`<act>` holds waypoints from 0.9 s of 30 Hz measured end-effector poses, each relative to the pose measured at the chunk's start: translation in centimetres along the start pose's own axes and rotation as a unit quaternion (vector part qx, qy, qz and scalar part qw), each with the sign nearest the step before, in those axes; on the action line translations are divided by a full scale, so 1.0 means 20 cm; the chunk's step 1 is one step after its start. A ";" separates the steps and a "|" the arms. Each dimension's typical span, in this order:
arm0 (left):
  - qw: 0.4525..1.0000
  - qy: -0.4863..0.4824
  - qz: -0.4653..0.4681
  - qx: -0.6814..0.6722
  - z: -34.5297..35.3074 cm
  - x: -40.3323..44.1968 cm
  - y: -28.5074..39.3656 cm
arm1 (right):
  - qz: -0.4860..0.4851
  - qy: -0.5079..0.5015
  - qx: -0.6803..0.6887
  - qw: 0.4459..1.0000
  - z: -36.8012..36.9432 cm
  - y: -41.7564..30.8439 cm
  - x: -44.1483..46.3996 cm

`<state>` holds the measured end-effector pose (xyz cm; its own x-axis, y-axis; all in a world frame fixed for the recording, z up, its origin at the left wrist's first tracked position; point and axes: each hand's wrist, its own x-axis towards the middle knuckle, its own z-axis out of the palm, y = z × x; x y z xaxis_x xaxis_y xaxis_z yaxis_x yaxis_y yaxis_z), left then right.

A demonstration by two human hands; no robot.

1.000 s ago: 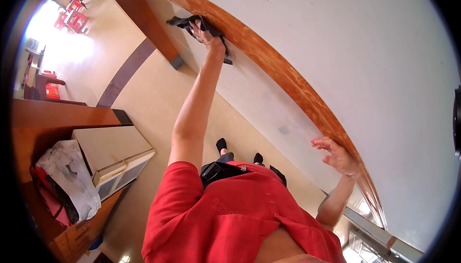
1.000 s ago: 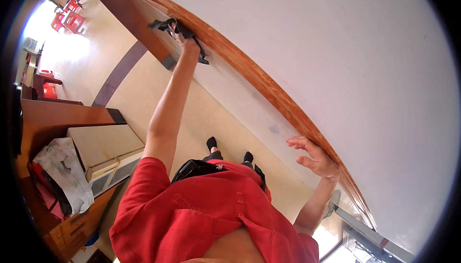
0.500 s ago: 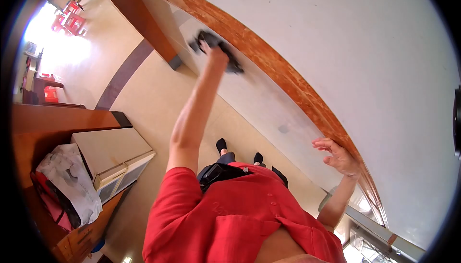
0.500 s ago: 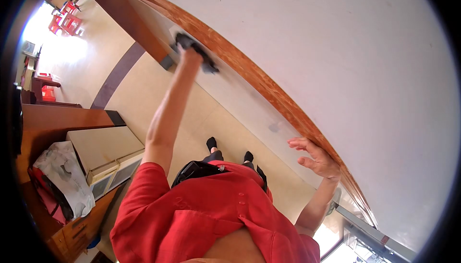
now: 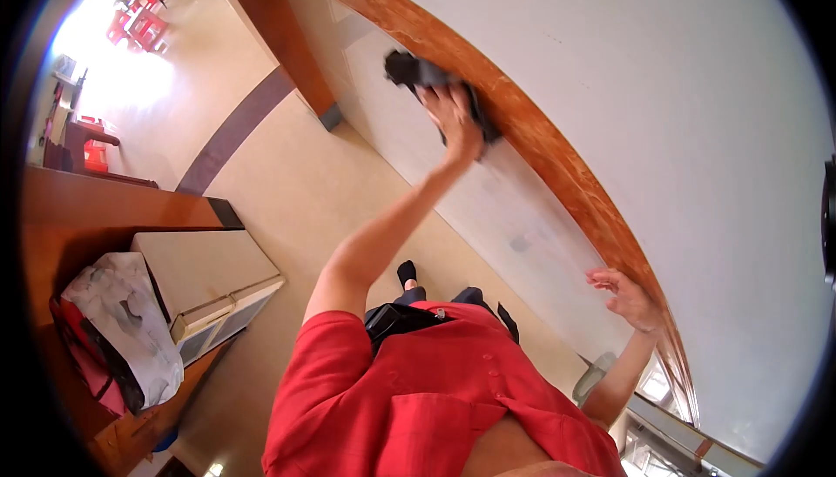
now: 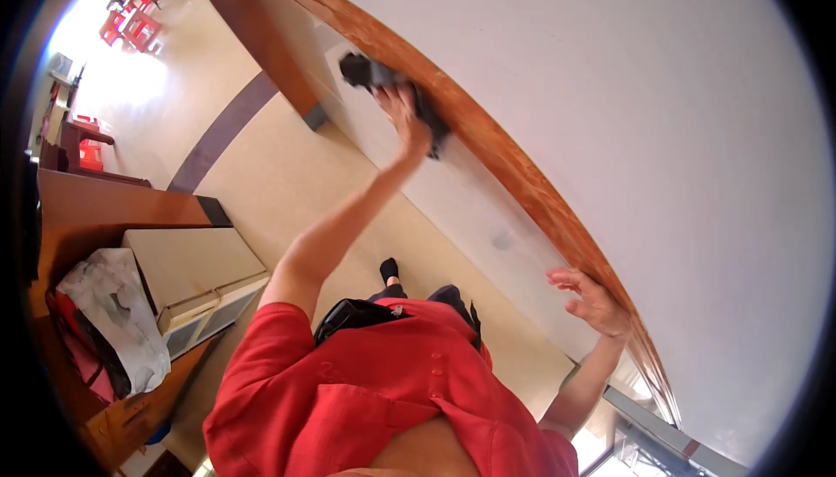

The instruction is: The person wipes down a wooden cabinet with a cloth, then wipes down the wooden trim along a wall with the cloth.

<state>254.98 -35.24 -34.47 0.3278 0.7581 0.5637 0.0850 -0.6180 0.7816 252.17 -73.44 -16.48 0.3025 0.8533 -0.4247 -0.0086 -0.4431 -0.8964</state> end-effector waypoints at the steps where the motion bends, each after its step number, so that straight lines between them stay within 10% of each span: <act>1: 0.999 0.019 -0.024 -0.021 0.03 0.11 -0.11 | -0.001 -0.003 -0.004 1.000 0.00 0.00 0.00; 6: 0.963 0.020 -0.257 -0.076 -0.23 0.70 -0.04 | -0.004 0.008 0.003 1.000 0.00 0.03 0.00; 11: 0.994 -0.009 -0.032 0.105 0.03 0.09 -0.09 | 0.067 0.065 -0.062 0.994 0.09 -0.04 0.11; 13: 0.994 -0.045 -0.082 -0.048 0.01 -0.08 0.00 | 0.126 0.093 -0.147 0.977 0.18 -0.08 0.28; 15: 0.989 -0.077 -0.105 -0.070 -0.13 -0.03 0.13 | -0.024 -0.073 -0.279 0.957 0.21 -0.13 0.51; 17: 0.986 -0.066 -0.131 -0.081 -0.14 0.07 0.06 | -0.033 -0.061 -0.255 0.964 0.23 -0.17 0.71; 19: 0.987 -0.031 0.111 0.111 -0.15 0.26 -0.11 | -0.037 -0.054 -0.232 0.971 0.26 -0.24 0.89; 27: 0.981 0.088 0.092 0.149 -0.15 0.79 -0.45 | -0.203 -0.048 -0.266 0.941 0.33 -0.50 1.17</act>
<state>256.52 -17.08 -31.75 0.1989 0.6367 0.7450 0.3204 -0.7607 0.5646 253.15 -47.20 -18.25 0.0896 0.9917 -0.0926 0.5745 -0.1274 -0.8085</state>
